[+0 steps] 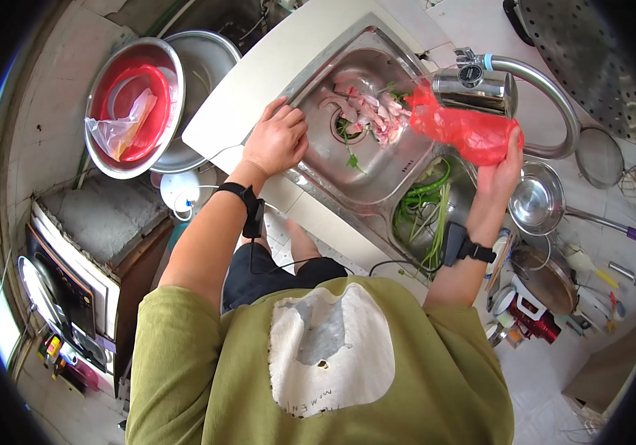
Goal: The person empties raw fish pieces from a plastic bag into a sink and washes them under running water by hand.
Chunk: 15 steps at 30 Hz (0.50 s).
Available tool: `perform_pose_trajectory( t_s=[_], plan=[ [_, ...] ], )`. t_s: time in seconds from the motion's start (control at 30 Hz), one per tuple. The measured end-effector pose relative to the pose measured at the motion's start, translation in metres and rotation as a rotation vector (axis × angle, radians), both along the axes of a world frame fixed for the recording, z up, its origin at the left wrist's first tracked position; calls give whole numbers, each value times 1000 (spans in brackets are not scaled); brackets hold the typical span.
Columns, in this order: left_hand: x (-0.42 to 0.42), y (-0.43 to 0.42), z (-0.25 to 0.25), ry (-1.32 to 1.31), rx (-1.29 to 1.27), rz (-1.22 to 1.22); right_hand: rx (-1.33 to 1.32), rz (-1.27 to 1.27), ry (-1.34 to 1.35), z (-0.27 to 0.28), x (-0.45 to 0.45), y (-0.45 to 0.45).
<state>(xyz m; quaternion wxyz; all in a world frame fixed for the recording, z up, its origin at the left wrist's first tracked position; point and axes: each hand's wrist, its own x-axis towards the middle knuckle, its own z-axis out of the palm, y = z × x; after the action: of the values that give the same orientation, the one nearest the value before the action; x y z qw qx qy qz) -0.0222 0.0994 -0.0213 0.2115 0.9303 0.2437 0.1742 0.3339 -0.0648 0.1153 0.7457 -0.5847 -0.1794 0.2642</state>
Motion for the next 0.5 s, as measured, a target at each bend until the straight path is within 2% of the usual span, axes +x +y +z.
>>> perform_pose_trajectory(
  t_s=[0.23, 0.33, 0.43, 0.5],
  plan=[
    [0, -2, -4, -31, 29, 18, -8, -30, 81, -4, -24, -33],
    [0, -2, -4, -43, 14, 20, 14, 37, 166, -6, -33, -49],
    [1, -2, -4, -32, 18, 18, 43, -1, 289, -10, -44, -61],
    [1, -2, -4, -21, 21, 16, 167, 53, 511, -11, -55, -65]
  ],
)
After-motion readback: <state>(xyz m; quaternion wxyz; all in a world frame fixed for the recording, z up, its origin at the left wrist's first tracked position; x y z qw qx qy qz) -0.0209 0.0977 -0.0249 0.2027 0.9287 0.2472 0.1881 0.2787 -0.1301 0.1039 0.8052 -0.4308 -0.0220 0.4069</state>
